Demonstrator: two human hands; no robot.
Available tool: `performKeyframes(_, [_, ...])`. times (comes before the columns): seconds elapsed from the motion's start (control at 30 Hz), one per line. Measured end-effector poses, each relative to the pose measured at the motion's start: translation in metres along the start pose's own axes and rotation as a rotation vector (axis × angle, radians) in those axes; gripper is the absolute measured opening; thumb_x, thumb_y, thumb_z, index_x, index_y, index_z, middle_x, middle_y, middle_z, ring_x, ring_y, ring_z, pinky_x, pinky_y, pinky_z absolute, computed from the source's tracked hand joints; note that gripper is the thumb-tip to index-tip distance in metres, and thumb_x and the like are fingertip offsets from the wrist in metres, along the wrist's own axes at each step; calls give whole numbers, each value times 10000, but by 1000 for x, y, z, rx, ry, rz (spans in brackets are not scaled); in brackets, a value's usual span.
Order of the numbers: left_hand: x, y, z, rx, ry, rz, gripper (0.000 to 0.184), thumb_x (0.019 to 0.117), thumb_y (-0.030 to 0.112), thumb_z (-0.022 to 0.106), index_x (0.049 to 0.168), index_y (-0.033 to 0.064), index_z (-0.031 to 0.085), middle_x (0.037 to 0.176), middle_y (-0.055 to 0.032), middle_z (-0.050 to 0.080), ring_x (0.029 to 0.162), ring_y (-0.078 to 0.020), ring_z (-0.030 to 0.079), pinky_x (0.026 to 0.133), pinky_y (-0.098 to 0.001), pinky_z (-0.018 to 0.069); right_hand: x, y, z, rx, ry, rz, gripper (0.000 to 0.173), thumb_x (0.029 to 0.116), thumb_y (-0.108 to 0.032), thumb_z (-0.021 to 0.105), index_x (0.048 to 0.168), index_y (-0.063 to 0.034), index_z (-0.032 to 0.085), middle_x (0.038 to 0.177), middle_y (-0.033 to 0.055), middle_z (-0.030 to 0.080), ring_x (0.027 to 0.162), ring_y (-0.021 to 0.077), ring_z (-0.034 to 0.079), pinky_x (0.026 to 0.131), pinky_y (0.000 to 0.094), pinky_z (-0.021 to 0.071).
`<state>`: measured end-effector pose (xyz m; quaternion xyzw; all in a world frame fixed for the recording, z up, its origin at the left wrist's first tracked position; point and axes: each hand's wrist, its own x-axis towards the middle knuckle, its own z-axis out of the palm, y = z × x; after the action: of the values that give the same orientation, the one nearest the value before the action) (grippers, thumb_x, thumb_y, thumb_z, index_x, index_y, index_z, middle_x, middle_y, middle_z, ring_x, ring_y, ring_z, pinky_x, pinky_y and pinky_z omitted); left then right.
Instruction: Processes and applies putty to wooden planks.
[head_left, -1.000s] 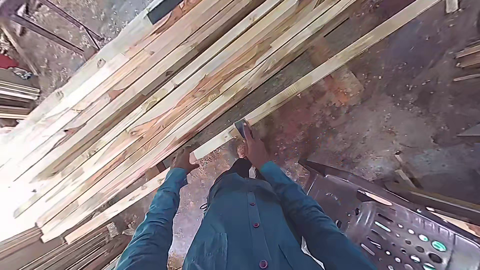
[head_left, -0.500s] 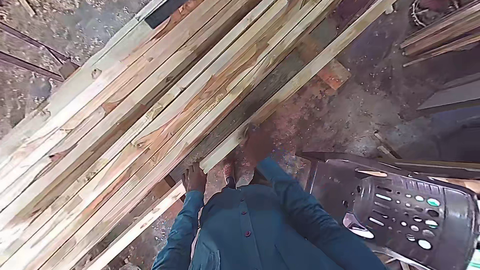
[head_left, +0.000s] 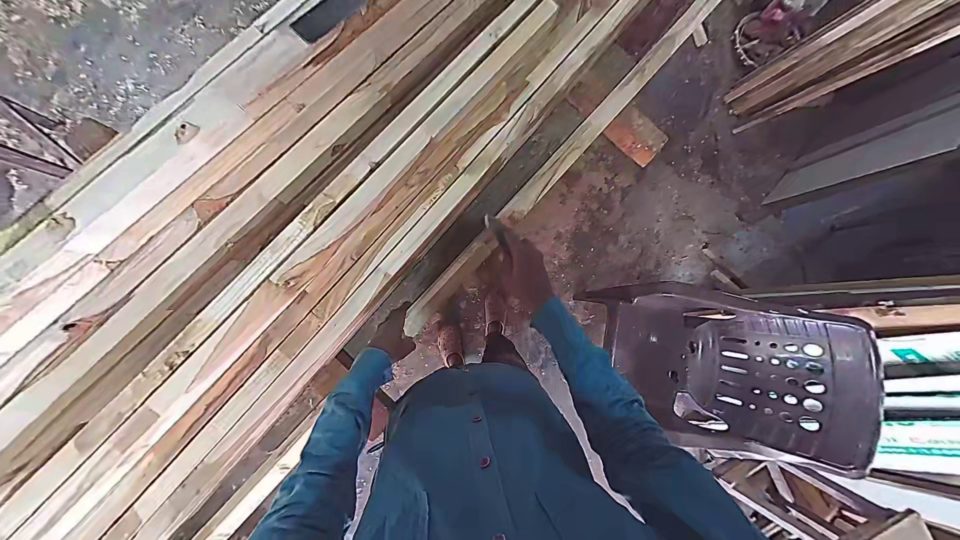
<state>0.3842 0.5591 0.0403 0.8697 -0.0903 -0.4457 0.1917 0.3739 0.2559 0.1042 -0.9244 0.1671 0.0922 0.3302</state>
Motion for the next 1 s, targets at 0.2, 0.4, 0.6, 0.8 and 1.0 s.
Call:
performKeyframes(0.2, [24, -29, 0, -146, -55, 104, 807, 788, 95, 836, 1509, 75, 472, 1468, -226, 541, 1364, -358, 532, 1131, -566, 433, 60, 34, -11, 55, 136, -39, 589, 1016, -97, 588, 1576, -75, 407, 1364, 244, 613, 1169, 382, 656, 1015, 517, 527])
performKeyframes(0.4, [21, -29, -1, -104, -54, 106, 756, 798, 134, 829, 1477, 68, 503, 1423, -229, 575, 1333, -375, 552, 1110, -600, 436, 5, 46, 51, -66, 91, -4, 609, 1010, -104, 587, 1590, -149, 409, 1484, 300, 461, 1123, 424, 666, 914, 527, 593])
performKeyframes(0.6, [4, -1, 21, -48, 62, -58, 874, 826, 45, 735, 1600, 95, 332, 1545, -216, 480, 1399, -384, 512, 1147, -586, 418, 20, 22, -13, -90, 59, 226, 534, 1030, -112, 536, 1556, -107, 442, 1406, 333, 499, 1153, 448, 636, 952, 548, 561])
performKeyframes(0.8, [2, 8, 22, -32, 88, -157, 915, 810, 22, 706, 1621, 157, 304, 1539, -192, 501, 1383, -398, 527, 1110, -648, 430, 12, -23, 19, -182, -125, 256, 582, 937, -209, 675, 1432, 39, 495, 1392, 357, 501, 1138, 481, 633, 885, 578, 573])
performKeyframes(1.0, [-5, 16, 24, -1, 90, -219, 880, 834, 46, 684, 1620, 201, 320, 1508, -193, 533, 1366, -425, 534, 1091, -680, 422, -38, -20, 11, -176, -272, 103, 385, 981, -220, 636, 1311, -21, 623, 1169, 274, 647, 1031, 419, 676, 838, 573, 571])
